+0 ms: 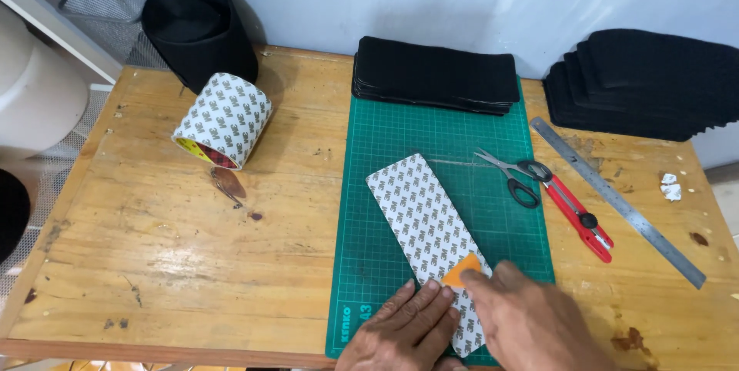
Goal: Applying adhesive tape to black fabric strips using scissors and a scraper tool
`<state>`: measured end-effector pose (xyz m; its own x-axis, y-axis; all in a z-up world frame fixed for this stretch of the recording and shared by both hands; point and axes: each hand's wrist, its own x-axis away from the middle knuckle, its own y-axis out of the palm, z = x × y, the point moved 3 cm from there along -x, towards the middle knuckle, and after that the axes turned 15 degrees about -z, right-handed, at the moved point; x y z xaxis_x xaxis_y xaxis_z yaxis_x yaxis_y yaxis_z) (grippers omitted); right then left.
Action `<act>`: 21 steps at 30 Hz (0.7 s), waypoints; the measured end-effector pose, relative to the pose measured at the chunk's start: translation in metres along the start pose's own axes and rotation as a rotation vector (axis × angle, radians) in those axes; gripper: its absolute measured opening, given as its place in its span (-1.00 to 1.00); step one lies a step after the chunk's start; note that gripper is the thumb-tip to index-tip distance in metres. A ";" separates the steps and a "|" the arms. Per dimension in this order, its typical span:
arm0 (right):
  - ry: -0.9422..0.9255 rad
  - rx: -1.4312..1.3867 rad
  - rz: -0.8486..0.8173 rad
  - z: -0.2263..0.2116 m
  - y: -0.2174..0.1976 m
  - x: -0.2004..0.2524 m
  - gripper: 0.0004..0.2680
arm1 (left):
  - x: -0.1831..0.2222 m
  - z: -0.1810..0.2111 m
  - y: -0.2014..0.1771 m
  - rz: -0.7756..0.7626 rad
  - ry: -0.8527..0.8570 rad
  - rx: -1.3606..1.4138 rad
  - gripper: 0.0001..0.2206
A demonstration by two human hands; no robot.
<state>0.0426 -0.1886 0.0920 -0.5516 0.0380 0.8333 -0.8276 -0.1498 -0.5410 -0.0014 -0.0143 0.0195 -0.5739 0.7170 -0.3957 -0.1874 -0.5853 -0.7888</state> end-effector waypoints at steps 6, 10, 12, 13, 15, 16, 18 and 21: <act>-0.302 -0.165 0.502 -0.022 -0.034 -0.034 -0.81 | 0.001 -0.002 0.003 -0.028 -0.007 0.066 -0.45; -0.310 -0.100 0.511 -0.022 -0.052 -0.046 -0.81 | 0.006 -0.002 0.006 -0.086 0.000 0.058 -0.44; -0.167 -0.125 0.276 -0.021 -0.054 -0.018 -0.84 | 0.003 -0.003 0.001 -0.051 0.000 0.051 -0.44; -0.167 -0.123 0.279 -0.019 -0.036 -0.016 -0.84 | 0.006 -0.005 0.002 -0.049 0.000 0.048 -0.44; -0.078 0.061 0.122 -0.012 0.001 -0.017 -0.76 | 0.008 -0.009 0.006 -0.038 0.009 0.071 -0.68; -0.081 0.070 0.124 -0.014 0.005 -0.024 -0.76 | 0.008 -0.010 0.004 -0.030 0.004 0.068 -0.68; -0.099 0.040 0.177 -0.015 0.017 -0.036 -0.61 | 0.009 -0.011 0.007 -0.123 -0.018 0.176 -0.61; -0.311 -0.050 0.418 -0.041 -0.032 -0.029 -0.68 | 0.007 -0.007 0.004 -0.108 -0.024 0.143 -0.55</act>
<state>0.0812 -0.1448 0.0802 -0.7851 -0.3115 0.5354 -0.5516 -0.0419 -0.8331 -0.0004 -0.0092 0.0101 -0.5628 0.7706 -0.2991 -0.3598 -0.5542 -0.7506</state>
